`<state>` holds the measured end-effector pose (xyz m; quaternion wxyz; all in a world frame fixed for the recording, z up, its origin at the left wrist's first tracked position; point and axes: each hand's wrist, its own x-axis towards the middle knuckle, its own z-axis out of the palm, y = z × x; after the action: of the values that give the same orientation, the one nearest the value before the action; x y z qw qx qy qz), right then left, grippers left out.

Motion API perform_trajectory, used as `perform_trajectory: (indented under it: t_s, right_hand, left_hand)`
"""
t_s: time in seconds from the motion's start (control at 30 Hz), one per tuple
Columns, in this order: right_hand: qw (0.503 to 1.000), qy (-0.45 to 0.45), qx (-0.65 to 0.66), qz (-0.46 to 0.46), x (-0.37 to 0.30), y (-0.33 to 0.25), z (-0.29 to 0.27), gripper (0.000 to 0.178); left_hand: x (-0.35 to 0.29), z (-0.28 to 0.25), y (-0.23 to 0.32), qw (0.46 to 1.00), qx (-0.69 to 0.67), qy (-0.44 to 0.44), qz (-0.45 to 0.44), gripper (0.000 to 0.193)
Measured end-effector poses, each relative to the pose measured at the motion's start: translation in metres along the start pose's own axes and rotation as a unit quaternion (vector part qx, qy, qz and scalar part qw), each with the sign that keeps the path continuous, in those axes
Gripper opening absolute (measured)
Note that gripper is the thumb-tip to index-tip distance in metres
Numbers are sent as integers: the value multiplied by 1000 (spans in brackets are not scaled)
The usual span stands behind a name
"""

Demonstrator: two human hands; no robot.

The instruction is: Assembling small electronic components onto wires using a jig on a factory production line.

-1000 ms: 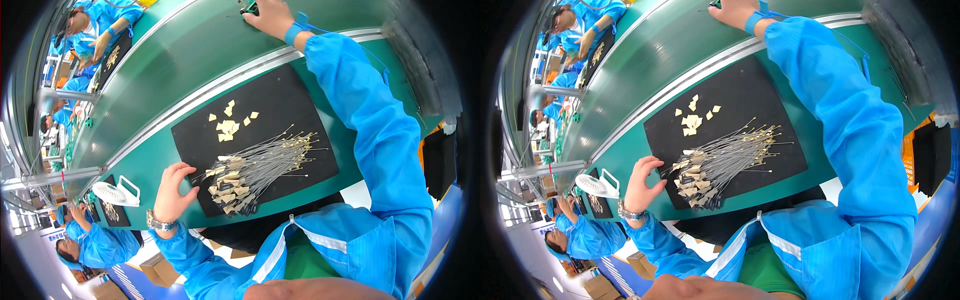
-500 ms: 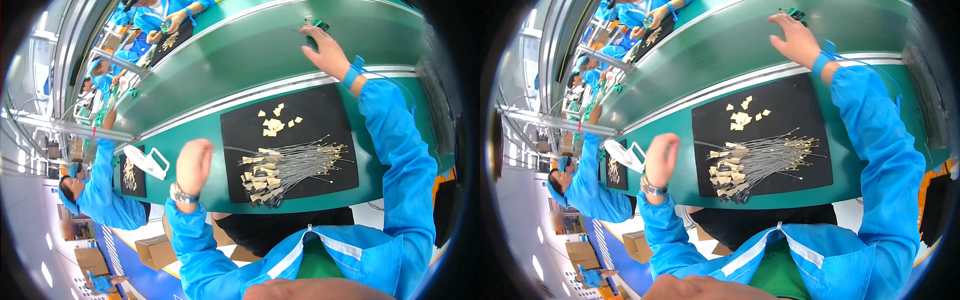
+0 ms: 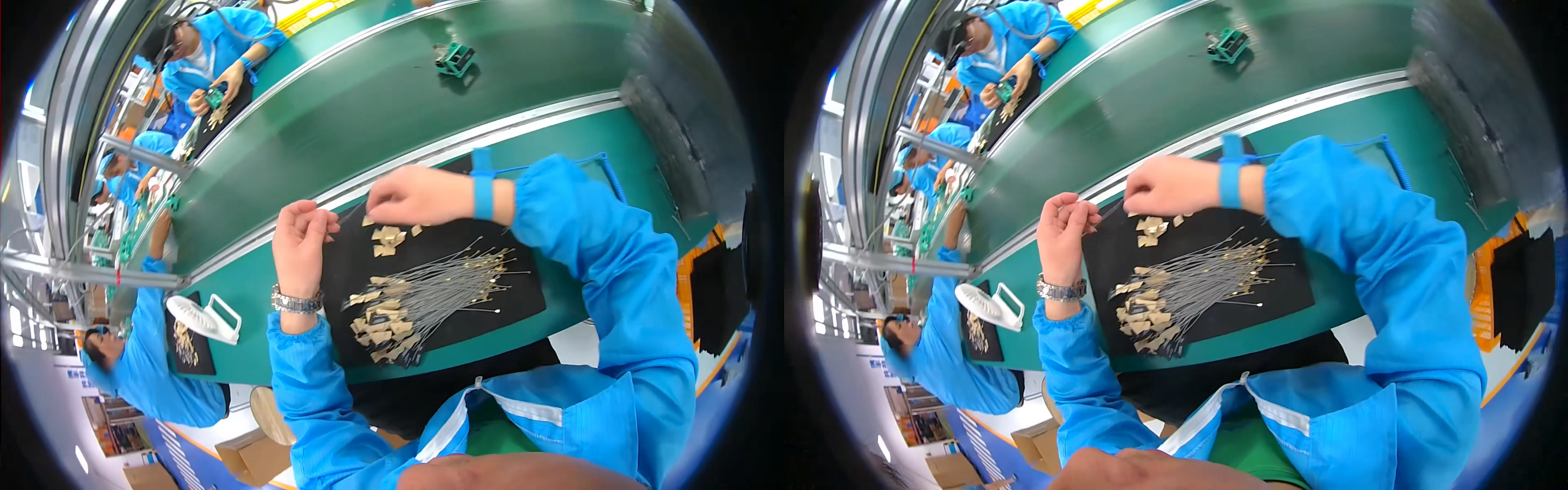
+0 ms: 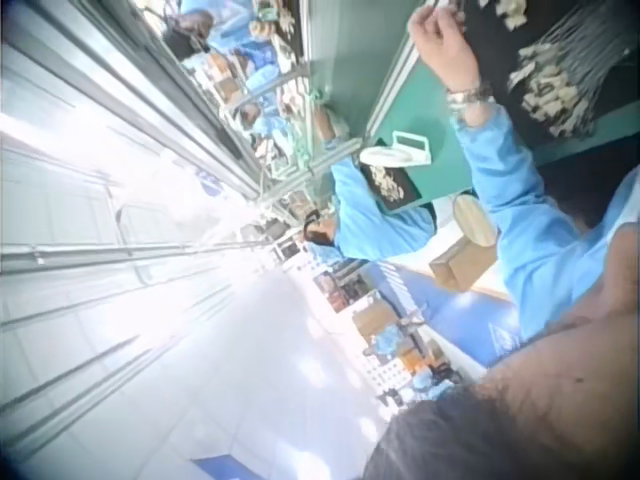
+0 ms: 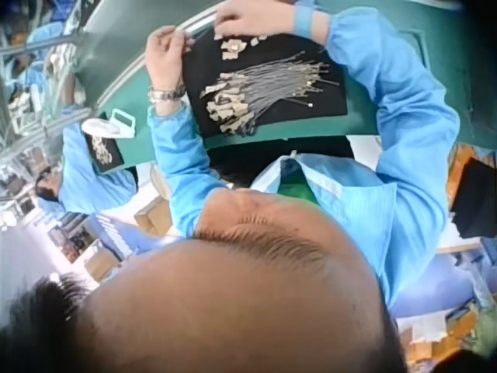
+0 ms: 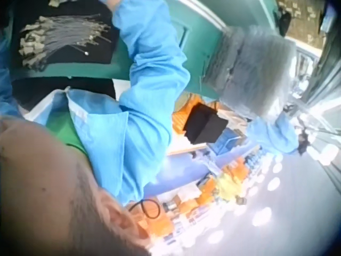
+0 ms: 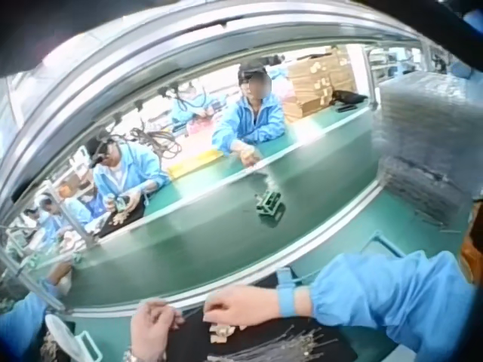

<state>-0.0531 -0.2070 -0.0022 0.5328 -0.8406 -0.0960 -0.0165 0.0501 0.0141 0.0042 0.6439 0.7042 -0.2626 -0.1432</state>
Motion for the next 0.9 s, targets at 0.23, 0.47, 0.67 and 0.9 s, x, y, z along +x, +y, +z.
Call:
perform_trajectory:
  t_s: [0.23, 0.47, 0.67, 0.9]
  right_hand:
    - [965, 190, -178, -12, 8, 39, -11, 13]
    - [969, 192, -150, 39, 14, 53, -17, 14]
    - [982, 163, -50, -79, 14, 54, -27, 23]
    - [989, 20, -118, -90, 8, 24, -20, 24]
  left_hand:
    - [34, 6, -21, 855, 467, -117, 195, 20]
    - [55, 14, -41, 852, 457, -166, 195, 9]
    - [54, 28, 1, 810, 467, -179, 305, 3]
    - [42, 39, 42, 743, 512, -181, 392, 8]
